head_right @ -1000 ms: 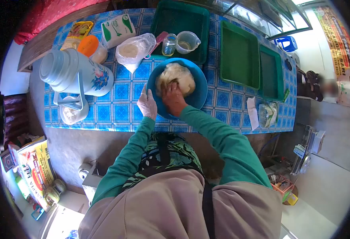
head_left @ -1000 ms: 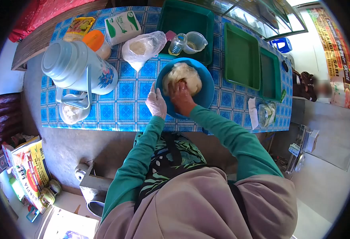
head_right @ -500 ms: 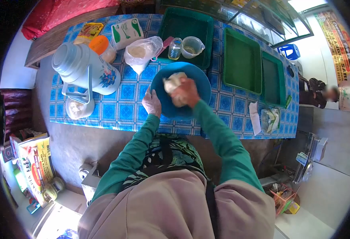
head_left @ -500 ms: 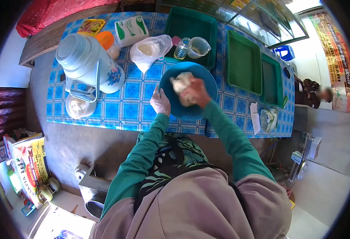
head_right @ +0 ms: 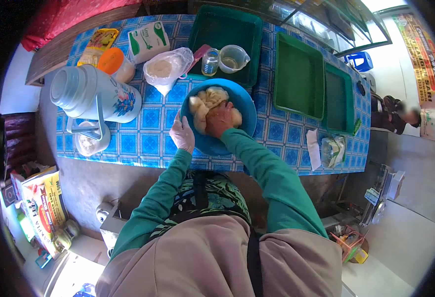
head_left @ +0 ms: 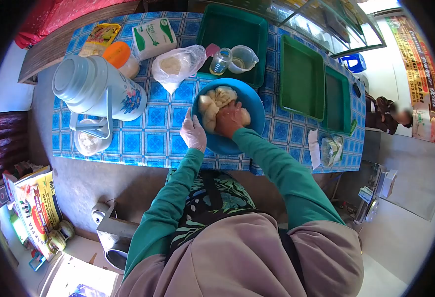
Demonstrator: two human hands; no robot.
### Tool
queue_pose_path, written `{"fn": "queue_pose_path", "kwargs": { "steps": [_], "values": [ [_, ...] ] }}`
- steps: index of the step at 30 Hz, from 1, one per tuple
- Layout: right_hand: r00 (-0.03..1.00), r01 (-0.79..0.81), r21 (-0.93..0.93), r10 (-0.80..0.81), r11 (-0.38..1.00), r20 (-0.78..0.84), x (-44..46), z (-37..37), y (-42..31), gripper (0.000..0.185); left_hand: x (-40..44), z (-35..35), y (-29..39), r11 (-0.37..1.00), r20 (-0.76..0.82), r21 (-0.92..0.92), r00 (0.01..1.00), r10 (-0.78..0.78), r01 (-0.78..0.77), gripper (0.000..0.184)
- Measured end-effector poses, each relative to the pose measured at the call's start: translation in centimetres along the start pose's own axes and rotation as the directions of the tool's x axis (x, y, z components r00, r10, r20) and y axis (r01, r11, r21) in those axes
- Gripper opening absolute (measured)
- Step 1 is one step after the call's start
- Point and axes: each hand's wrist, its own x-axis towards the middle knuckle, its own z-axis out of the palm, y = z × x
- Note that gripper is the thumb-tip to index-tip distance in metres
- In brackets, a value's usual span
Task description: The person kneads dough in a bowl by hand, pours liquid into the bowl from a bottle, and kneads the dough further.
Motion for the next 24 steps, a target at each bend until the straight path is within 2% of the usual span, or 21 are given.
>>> {"fn": "queue_pose_path", "kwargs": {
  "steps": [1,3,4,6,7,9,10,11,13,14,15,16,17,18,19,20,21,22,23,24],
  "values": [
    [1.0,0.002,0.004,-0.002,1.0,-0.003,0.5,0.3,0.0,0.033,0.1,-0.1,0.2,0.999,0.013,0.034,1.0,-0.028,0.028,0.028],
    [0.969,-0.15,0.304,0.201,0.941,-0.146,1.8,2.0,0.1,0.03,0.1,-0.1,0.4,1.0,-0.01,0.031,1.0,0.003,-0.003,0.028],
    [0.967,-0.15,0.303,0.203,0.941,-0.152,2.8,4.0,0.3,0.03,-0.1,0.0,0.4,0.999,-0.031,0.027,0.999,0.029,-0.028,0.029],
    [0.89,-0.266,0.66,0.442,0.703,-0.112,4.5,8.1,0.6,0.025,-0.6,0.1,-0.1,0.999,-0.04,-0.026,0.999,0.018,-0.019,0.03],
    [0.887,-0.26,0.66,0.445,0.705,-0.125,4.4,8.3,0.8,0.025,-0.5,0.2,0.0,0.997,-0.051,-0.076,0.999,0.001,-0.005,0.031],
    [0.981,-0.11,0.395,0.164,0.912,-0.104,3.4,8.1,0.5,0.027,-0.3,0.0,0.1,0.998,-0.05,-0.065,0.999,0.003,-0.006,0.031],
    [0.98,-0.116,0.4,0.17,0.909,-0.102,2.8,8.3,0.7,0.027,-0.4,-0.2,0.0,0.999,-0.041,-0.048,0.999,-0.009,0.007,0.032],
    [0.993,0.03,0.821,0.077,0.57,-0.09,1.7,7.2,1.4,0.027,-0.4,-0.4,-0.2,0.999,-0.031,-0.046,0.999,-0.006,0.004,0.032],
    [0.991,0.131,0.99,0.007,0.057,-0.131,-1.3,2.9,3.7,0.028,-0.2,-0.4,-0.4,0.998,-0.008,-0.058,1.0,0.015,-0.016,0.032],
    [0.98,0.194,0.892,-0.109,0.408,-0.163,-3.7,-0.8,4.7,0.027,-0.3,-0.7,0.0,0.994,0.005,-0.097,0.999,0.043,-0.042,0.031],
    [0.961,0.271,0.67,-0.235,0.692,-0.146,-5.4,-2.6,5.6,0.027,-0.4,-0.6,0.1,0.994,0.009,-0.102,0.999,0.04,-0.039,0.031],
    [0.941,0.273,0.613,-0.073,0.742,-0.331,-6.1,-1.3,6.7,0.024,-0.3,-0.6,0.1,0.997,0.016,-0.08,1.0,0.02,-0.019,0.031],
    [0.859,0.259,0.558,0.076,0.788,-0.507,-6.6,0.0,7.6,0.021,-0.2,-0.7,0.0,0.998,0.021,-0.055,1.0,-0.001,0.003,0.031],
    [0.869,0.216,0.733,0.215,0.645,-0.445,-6.7,-1.1,9.1,0.021,0.0,-0.6,-0.3,1.0,0.019,0.027,1.0,0.01,-0.01,0.031],
    [0.873,0.169,0.87,0.339,0.463,-0.35,-6.2,-2.4,10.7,0.023,0.0,-0.5,-0.5,1.0,0.018,0.028,1.0,0.003,-0.003,0.031],
    [0.875,0.164,0.871,0.339,0.464,-0.345,-5.8,-3.4,11.6,0.023,-0.1,-0.5,-0.5,0.999,-0.002,0.014,0.999,0.038,-0.038,0.031],
    [0.906,0.025,0.615,0.242,0.788,-0.347,-5.1,-4.2,12.6,0.02,-0.2,-0.4,-0.3,0.997,-0.022,-0.005,0.997,0.076,-0.076,0.031],
    [0.94,-0.083,0.233,0.154,0.969,-0.306,-4.7,-4.8,13.2,0.017,-0.2,-0.4,-0.2,0.998,-0.005,-0.048,0.999,0.032,-0.033,0.031],
    [0.939,-0.081,0.231,0.152,0.97,-0.308,-4.3,-4.6,13.2,0.017,-0.3,-0.3,-0.2,0.998,-0.008,-0.05,0.999,0.033,-0.033,0.031],
    [0.953,-0.04,0.134,0.078,0.99,-0.293,-3.9,-4.1,12.9,0.017,-0.3,-0.3,-0.3,0.997,-0.017,-0.07,0.999,0.042,-0.043,0.031]
  ]
}}
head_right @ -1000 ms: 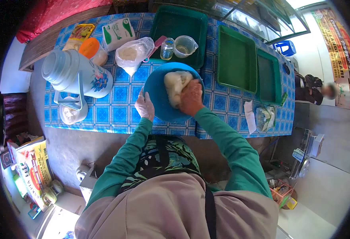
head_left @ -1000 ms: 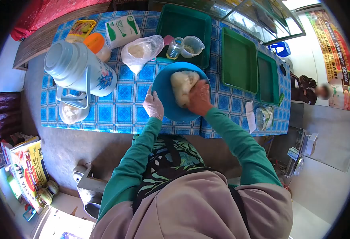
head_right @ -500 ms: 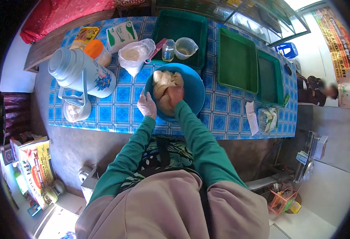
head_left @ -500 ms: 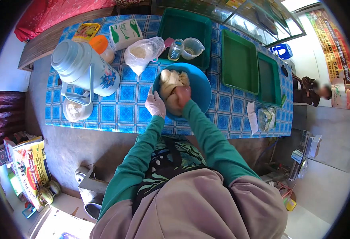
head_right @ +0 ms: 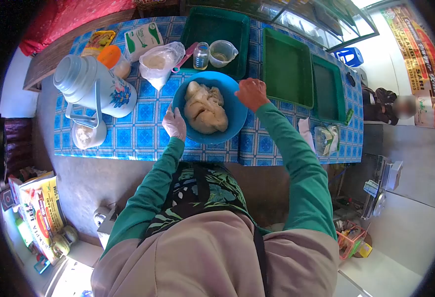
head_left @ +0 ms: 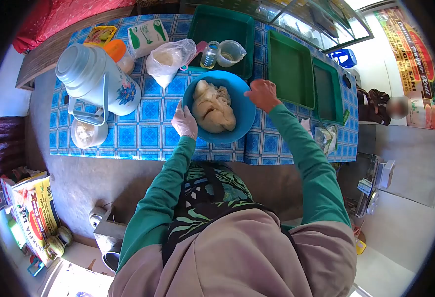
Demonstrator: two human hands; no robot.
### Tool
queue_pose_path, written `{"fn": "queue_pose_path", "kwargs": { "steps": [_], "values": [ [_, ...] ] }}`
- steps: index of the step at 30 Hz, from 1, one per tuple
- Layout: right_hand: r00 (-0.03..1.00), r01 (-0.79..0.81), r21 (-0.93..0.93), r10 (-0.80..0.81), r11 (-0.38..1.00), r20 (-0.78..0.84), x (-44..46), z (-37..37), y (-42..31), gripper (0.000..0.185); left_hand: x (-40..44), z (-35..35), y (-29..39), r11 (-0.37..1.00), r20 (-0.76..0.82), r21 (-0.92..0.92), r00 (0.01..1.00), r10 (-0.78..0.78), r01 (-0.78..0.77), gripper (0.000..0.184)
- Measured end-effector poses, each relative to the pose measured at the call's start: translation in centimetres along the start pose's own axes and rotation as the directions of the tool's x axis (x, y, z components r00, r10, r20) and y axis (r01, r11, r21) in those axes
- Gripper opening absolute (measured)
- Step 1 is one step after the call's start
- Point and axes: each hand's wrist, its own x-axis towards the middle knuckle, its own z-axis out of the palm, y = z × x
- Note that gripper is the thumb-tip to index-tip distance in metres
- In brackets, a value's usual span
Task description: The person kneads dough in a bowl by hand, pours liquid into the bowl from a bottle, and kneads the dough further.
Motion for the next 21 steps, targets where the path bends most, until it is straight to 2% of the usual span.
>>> {"fn": "queue_pose_path", "kwargs": {
  "steps": [1,2,4,5,7,9,10,11,12,13,14,16,17,19,20,21],
  "values": [
    [0.997,0.073,-0.079,-0.071,0.994,0.033,0.3,0.6,-0.3,0.017,0.0,-0.1,-0.2,1.0,-0.01,-0.018,1.0,0.009,-0.009,0.031],
    [0.996,0.08,-0.075,-0.077,0.994,0.033,0.7,1.7,0.1,0.017,0.1,-0.3,-0.1,1.0,-0.016,-0.015,1.0,0.007,-0.008,0.031],
    [0.993,0.092,-0.008,-0.092,0.996,-0.072,1.4,3.7,1.3,0.014,0.0,-0.5,0.5,0.997,0.027,0.067,0.998,-0.05,0.048,0.03],
    [0.992,0.104,-0.009,-0.105,0.994,-0.066,1.5,3.3,0.9,0.014,-0.2,-0.6,0.6,0.996,0.018,0.066,0.998,-0.06,0.059,0.03],
    [0.971,0.17,0.102,-0.149,0.98,-0.188,1.0,1.3,-0.6,0.013,-0.1,-0.5,0.7,0.996,0.017,0.058,0.998,-0.063,0.061,0.029],
    [0.984,0.112,0.541,-0.169,0.833,0.057,-0.2,0.1,-4.0,0.013,-0.1,-0.6,0.9,0.994,0.01,0.087,0.998,-0.06,0.059,0.029],
    [0.922,0.374,0.431,-0.381,0.821,-0.073,-0.7,2.0,-5.4,0.018,-0.1,-0.7,0.8,0.996,0.016,0.064,0.998,-0.056,0.055,0.029],
    [0.795,0.606,0.284,-0.582,0.743,-0.172,-1.1,3.8,-6.8,0.023,0.0,-0.7,0.8,0.998,0.021,0.04,0.998,-0.052,0.051,0.029],
    [0.708,0.698,-0.052,-0.699,0.714,-0.102,-2.0,3.4,-8.5,0.028,0.1,-0.6,0.7,0.998,0.016,0.042,0.998,-0.057,0.057,0.029],
    [0.627,0.726,-0.371,-0.779,0.579,0.012,-2.5,2.9,-9.9,0.034,0.1,-0.6,0.5,0.997,0.022,0.055,0.998,-0.055,0.053,0.029],
    [0.622,0.733,-0.365,-0.783,0.574,0.017,-2.3,4.3,-10.4,0.034,0.0,-0.6,0.4,0.996,0.027,0.067,0.998,-0.054,0.052,0.03],
    [0.704,0.68,-0.206,-0.705,0.704,-0.085,-1.2,8.2,-10.8,0.038,0.2,-0.5,0.4,0.995,0.028,0.082,0.998,-0.051,0.049,0.03],
    [0.7,0.684,-0.204,-0.709,0.7,-0.085,-0.5,8.3,-11.2,0.038,0.2,-0.5,0.3,0.993,0.044,0.107,0.998,-0.051,0.047,0.03],
    [0.799,0.597,-0.257,-0.591,0.76,0.108,0.1,8.6,-12.0,0.036,0.0,-0.6,0.2,0.989,0.059,0.137,0.997,-0.054,0.046,0.03],
    [0.799,0.597,-0.254,-0.592,0.761,0.107,0.2,9.3,-12.4,0.036,-0.1,-0.4,-0.1,0.992,0.038,0.122,0.999,-0.022,0.017,0.029],
    [0.877,0.481,-0.152,-0.473,0.863,0.089,0.7,10.1,-12.9,0.035,0.1,-0.2,-0.2,0.995,0.011,0.103,1.0,0.016,-0.017,0.029]
  ]
}}
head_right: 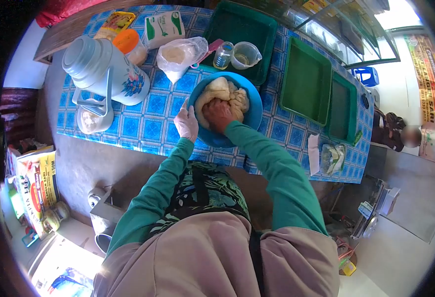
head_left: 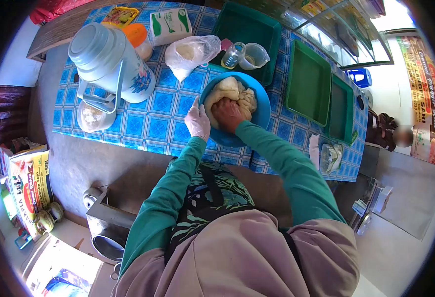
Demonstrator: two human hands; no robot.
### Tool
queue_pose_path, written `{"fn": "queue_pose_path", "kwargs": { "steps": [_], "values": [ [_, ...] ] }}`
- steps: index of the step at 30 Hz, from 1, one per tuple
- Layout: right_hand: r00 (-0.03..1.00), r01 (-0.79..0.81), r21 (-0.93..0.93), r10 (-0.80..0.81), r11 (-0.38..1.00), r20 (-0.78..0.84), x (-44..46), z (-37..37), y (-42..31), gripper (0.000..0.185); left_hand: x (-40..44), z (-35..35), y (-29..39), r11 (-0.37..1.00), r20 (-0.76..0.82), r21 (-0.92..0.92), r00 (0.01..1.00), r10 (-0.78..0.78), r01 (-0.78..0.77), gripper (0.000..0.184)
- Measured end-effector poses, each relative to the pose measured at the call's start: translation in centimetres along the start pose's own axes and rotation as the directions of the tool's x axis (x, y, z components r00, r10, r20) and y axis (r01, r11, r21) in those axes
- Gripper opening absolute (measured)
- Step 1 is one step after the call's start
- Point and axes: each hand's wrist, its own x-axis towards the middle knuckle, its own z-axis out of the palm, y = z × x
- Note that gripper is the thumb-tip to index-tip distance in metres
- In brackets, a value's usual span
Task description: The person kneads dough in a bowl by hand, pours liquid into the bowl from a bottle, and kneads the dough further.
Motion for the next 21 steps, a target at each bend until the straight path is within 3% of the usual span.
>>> {"fn": "queue_pose_path", "kwargs": {
  "steps": [1,2,4,5,6,8,10,12,14,16,18,19,21],
  "values": [
    [0.99,-0.141,0.118,0.14,0.983,0.017,0.8,0.6,-0.1,0.035,0.2,0.3,-0.1,1.0,-0.007,-0.002,1.0,0.008,-0.008,0.029],
    [0.99,-0.144,0.118,0.144,0.983,0.009,1.8,0.0,0.0,0.035,0.2,0.5,-0.2,1.0,-0.038,-0.007,0.999,0.004,-0.004,0.029],
    [0.856,-0.512,0.454,0.387,0.73,0.343,2.9,-1.9,0.5,0.026,-0.4,0.3,0.1,1.0,-0.062,-0.013,0.998,0.015,-0.015,0.028],
    [0.856,-0.513,0.456,0.397,0.727,0.33,2.4,-0.4,0.6,0.026,-0.5,0.0,0.6,0.999,-0.049,-0.031,0.998,-0.042,0.04,0.028],
    [0.91,-0.384,0.631,0.393,0.674,0.134,1.7,2.8,1.2,0.021,-0.4,-0.2,1.2,0.994,-0.04,-0.051,0.994,-0.099,0.096,0.028],
    [0.979,-0.064,0.632,0.173,0.772,-0.112,-1.4,0.8,3.4,0.018,-0.2,-0.4,1.2,0.989,-0.047,-0.06,0.99,-0.134,0.131,0.029],
    [0.989,0.01,0.807,0.112,0.59,-0.094,-5.8,-0.8,6.7,0.032,-0.1,-0.4,0.9,0.995,-0.026,0.069,0.997,-0.072,0.074,0.029],
    [0.963,-0.054,0.979,0.268,0.198,-0.001,-6.9,-1.0,7.8,0.044,-0.3,-0.4,1.0,0.997,-0.036,0.052,0.998,-0.06,0.062,0.029],
    [0.81,-0.326,0.926,0.56,0.189,0.171,-7.6,-1.7,8.2,0.061,-0.3,-0.5,1.0,0.998,-0.038,-0.059,0.999,-0.025,0.023,0.027],
    [0.711,-0.447,0.717,0.699,0.534,-0.077,-6.8,-0.7,5.8,0.079,-0.3,-0.5,1.2,0.997,-0.016,-0.048,0.998,-0.068,0.067,0.027],
    [0.759,-0.639,0.414,0.62,0.649,0.2,-4.9,-4.9,4.3,0.071,-0.1,-0.3,1.1,0.997,0.005,0.031,0.997,-0.077,0.077,0.029],
    [0.756,-0.644,0.413,0.621,0.645,0.208,-3.5,-4.3,3.6,0.071,0.0,0.0,0.7,0.996,0.012,0.034,0.997,-0.08,0.08,0.029],
    [0.828,-0.561,0.253,0.527,0.788,0.193,-0.5,-2.6,2.3,0.058,0.1,0.4,-0.2,0.991,-0.011,0.128,0.999,0.042,-0.041,0.03]
  ]
}}
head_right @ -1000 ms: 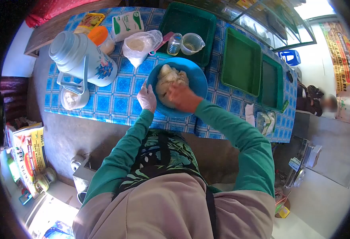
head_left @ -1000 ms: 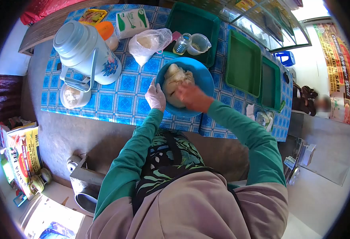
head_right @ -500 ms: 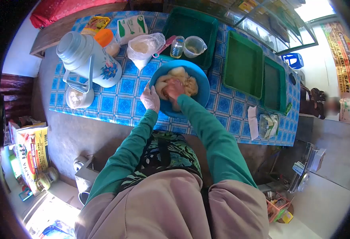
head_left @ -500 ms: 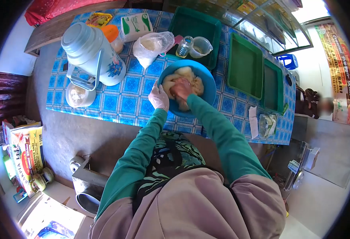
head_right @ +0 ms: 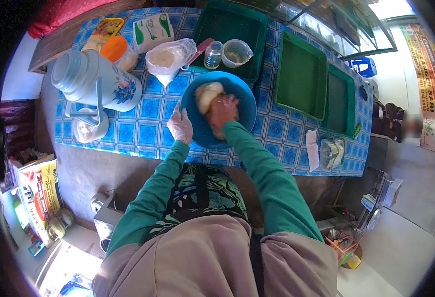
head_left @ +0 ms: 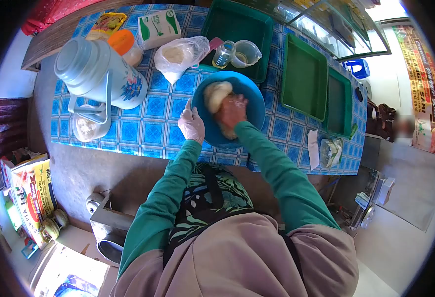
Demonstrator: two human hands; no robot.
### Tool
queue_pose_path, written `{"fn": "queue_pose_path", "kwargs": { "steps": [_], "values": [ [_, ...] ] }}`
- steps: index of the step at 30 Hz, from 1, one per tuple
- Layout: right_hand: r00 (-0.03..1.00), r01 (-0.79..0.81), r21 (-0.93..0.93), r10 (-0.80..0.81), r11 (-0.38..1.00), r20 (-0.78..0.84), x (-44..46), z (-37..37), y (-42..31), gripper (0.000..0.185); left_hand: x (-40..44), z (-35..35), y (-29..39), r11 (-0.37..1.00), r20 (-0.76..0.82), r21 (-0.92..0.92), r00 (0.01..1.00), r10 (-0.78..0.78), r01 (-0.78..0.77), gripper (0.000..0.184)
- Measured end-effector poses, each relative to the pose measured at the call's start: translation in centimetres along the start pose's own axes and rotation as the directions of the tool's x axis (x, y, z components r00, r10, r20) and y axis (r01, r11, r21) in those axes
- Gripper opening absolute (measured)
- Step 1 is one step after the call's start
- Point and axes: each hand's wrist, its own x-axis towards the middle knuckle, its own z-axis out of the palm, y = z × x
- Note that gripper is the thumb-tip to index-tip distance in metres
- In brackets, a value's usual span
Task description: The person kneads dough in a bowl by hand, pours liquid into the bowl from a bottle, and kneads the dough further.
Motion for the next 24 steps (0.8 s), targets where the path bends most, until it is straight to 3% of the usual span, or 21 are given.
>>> {"fn": "queue_pose_path", "kwargs": {
  "steps": [5,7,8,10,11,14,16,17,18,19,20,22,24],
  "values": [
    [0.99,-0.045,-0.075,0.034,0.996,-0.138,1.9,1.5,-2.5,0.036,-0.1,0.0,0.4,1.0,0.029,0.013,0.999,-0.023,0.023,0.032],
    [0.998,-0.038,0.078,0.042,0.996,-0.054,2.6,1.8,-1.7,0.041,-0.1,-0.1,0.6,0.999,0.012,0.031,0.999,-0.029,0.029,0.032],
    [0.997,-0.039,0.079,0.044,0.996,-0.061,2.9,2.6,-1.4,0.041,-0.3,-0.1,0.6,0.999,0.01,0.029,1.0,-0.023,0.023,0.032],
    [0.977,-0.139,0.337,0.186,0.931,-0.109,3.8,4.1,-0.6,0.043,-0.4,0.5,0.5,0.997,-0.106,-0.065,0.993,-0.043,0.036,0.03],
    [0.975,-0.134,0.336,0.184,0.932,-0.121,3.8,3.7,-0.4,0.043,-0.4,0.6,0.4,0.997,-0.113,-0.072,0.993,-0.036,0.028,0.03],
    [0.99,-0.083,0.488,0.13,0.869,-0.063,2.8,2.5,0.9,0.04,-0.5,0.5,0.1,0.979,-0.136,-0.195,0.986,-0.092,0.064,0.03],
    [0.973,0.153,0.552,-0.222,0.819,0.06,0.8,-1.3,2.5,0.038,-0.5,-0.4,0.6,0.983,-0.051,-0.151,0.993,-0.11,0.101,0.031],
    [0.974,0.146,0.55,-0.217,0.823,0.066,-1.0,-3.5,3.1,0.038,-0.5,-0.7,0.9,0.982,-0.044,-0.153,0.992,-0.115,0.107,0.031],
    [0.928,0.37,0.437,-0.345,0.82,-0.138,-3.8,-6.0,3.5,0.034,-0.4,-1.0,1.3,0.98,0.002,-0.13,0.988,-0.151,0.15,0.031],
    [0.82,0.562,0.278,-0.478,0.779,-0.316,-5.7,-7.2,3.8,0.029,-0.3,-1.0,1.5,0.976,0.045,-0.105,0.981,-0.188,0.192,0.031],
    [0.821,0.56,0.276,-0.479,0.781,-0.31,-6.3,-6.3,4.4,0.029,-0.4,-0.9,1.3,0.974,0.049,-0.108,0.98,-0.193,0.198,0.031],
    [0.791,0.603,-0.03,-0.592,0.797,0.155,-6.7,-3.0,6.0,0.024,-0.4,-0.4,1.2,0.974,0.003,-0.151,0.985,-0.17,0.169,0.031],
    [0.858,0.51,-0.059,-0.503,0.858,0.102,-6.6,0.3,4.3,0.021,-0.6,-0.7,1.4,0.978,0.031,-0.14,0.988,-0.151,0.154,0.031]
  ]
}}
